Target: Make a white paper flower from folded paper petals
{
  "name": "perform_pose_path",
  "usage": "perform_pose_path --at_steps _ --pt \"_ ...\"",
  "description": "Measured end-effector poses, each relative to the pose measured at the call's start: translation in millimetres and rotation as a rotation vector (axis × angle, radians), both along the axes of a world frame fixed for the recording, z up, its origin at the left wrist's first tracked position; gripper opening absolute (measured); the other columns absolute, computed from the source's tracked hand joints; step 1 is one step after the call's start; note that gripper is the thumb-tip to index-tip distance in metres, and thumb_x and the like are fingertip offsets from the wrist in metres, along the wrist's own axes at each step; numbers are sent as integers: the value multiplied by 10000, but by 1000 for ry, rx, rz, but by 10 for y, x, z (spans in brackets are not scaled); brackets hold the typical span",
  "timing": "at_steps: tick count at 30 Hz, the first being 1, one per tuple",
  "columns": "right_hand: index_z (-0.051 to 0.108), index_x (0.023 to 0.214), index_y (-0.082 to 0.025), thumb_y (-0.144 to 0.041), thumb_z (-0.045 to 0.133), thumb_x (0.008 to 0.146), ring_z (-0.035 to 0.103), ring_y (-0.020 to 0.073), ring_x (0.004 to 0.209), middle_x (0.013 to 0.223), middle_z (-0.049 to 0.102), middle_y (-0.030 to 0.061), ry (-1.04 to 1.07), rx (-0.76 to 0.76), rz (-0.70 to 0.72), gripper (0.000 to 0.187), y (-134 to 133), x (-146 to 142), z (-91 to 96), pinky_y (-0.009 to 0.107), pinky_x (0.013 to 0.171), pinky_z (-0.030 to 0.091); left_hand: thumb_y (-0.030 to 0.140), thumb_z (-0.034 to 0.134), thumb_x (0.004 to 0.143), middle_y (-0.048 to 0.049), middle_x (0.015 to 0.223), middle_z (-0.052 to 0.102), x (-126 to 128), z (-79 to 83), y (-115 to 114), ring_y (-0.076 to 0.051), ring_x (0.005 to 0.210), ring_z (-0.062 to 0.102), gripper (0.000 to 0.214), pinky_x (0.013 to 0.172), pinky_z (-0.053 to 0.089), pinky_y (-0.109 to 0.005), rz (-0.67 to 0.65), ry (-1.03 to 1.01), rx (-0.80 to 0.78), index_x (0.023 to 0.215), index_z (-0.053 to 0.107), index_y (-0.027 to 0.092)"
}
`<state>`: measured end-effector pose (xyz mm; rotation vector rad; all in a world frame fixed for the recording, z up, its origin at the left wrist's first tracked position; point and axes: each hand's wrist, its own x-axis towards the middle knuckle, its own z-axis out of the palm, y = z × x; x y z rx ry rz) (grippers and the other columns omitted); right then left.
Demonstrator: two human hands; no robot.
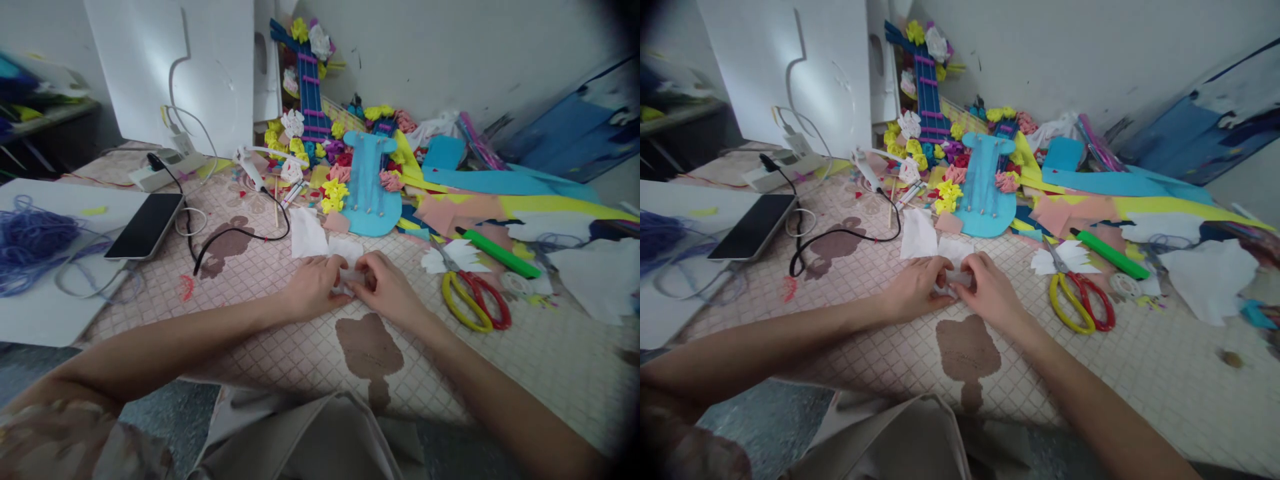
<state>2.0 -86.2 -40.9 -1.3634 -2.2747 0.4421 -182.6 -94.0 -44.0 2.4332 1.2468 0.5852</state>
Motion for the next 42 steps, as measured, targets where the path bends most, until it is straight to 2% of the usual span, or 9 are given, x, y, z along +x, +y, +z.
perform_pose_path --at_steps 4,10,18,28,30,33,36,39,42 --pt "474 894 -221 -261 600 770 548 188 768 904 529 34 -15 21 -29 182 -3 -51 -29 308 634 425 306 657 745 4 808 601 1 -9 6 -220 843 589 418 778 418 -364 6 -2 -12 1052 408 170" --pt "511 869 -211 -207 503 814 544 143 643 847 578 30 217 -8 -82 56 150 81 -2 290 600 439 300 672 743 13 810 598 -13 18 4 -202 838 582 430 783 414 -353 -5 -14 -26 1066 418 176" --pt "529 1037 -169 -299 581 777 562 192 788 1006 573 99 21 -5 -26 295 590 1 26 339 709 445 308 688 723 24 795 590 -16 1 12 -175 806 576 428 783 413 -342 -7 -48 -40 1049 441 185" --pt "531 725 -184 -292 605 720 479 144 613 676 560 -2 87 -138 -23 131 687 -76 87 268 554 335 281 700 698 -30 920 585 -4 -14 14 -209 912 558 428 830 436 -382 30 -98 -38 1042 465 179" --pt "517 731 -189 -315 603 731 461 135 593 657 527 -13 196 -191 -14 152 650 -40 114 257 523 330 270 731 655 -102 1133 525 5 -12 -4 -259 1081 497 571 895 424 -416 92 -138 25 1134 436 171" --pt "502 760 -204 -361 618 744 442 120 553 631 476 -34 412 -323 9 196 571 26 154 243 481 326 286 770 606 -184 1430 243 17 -32 -15 -332 1323 263 929 1022 329 -495 171 -194 117 1353 229 179" --pt "492 785 -216 -374 648 734 441 107 543 644 467 -43 635 -404 22 228 475 73 204 238 481 346 309 796 575 -209 1504 37 27 -76 4 -364 1388 99 1163 1064 265 -533 179 -224 126 1426 13 188" --pt "489 780 -219 -371 668 716 463 109 571 672 497 -34 760 -420 20 242 394 88 252 245 508 383 287 781 600 -202 1404 329 32 -103 25 -343 1309 309 1200 1017 331 -528 170 -249 37 1438 -71 182" --pt "494 782 -221 -370 672 713 467 113 579 672 502 -31 789 -408 14 242 356 99 274 246 510 390 224 697 683 -88 1034 611 22 -73 29 -248 981 569 1041 841 471 -430 148 -284 -112 1454 -1 175"
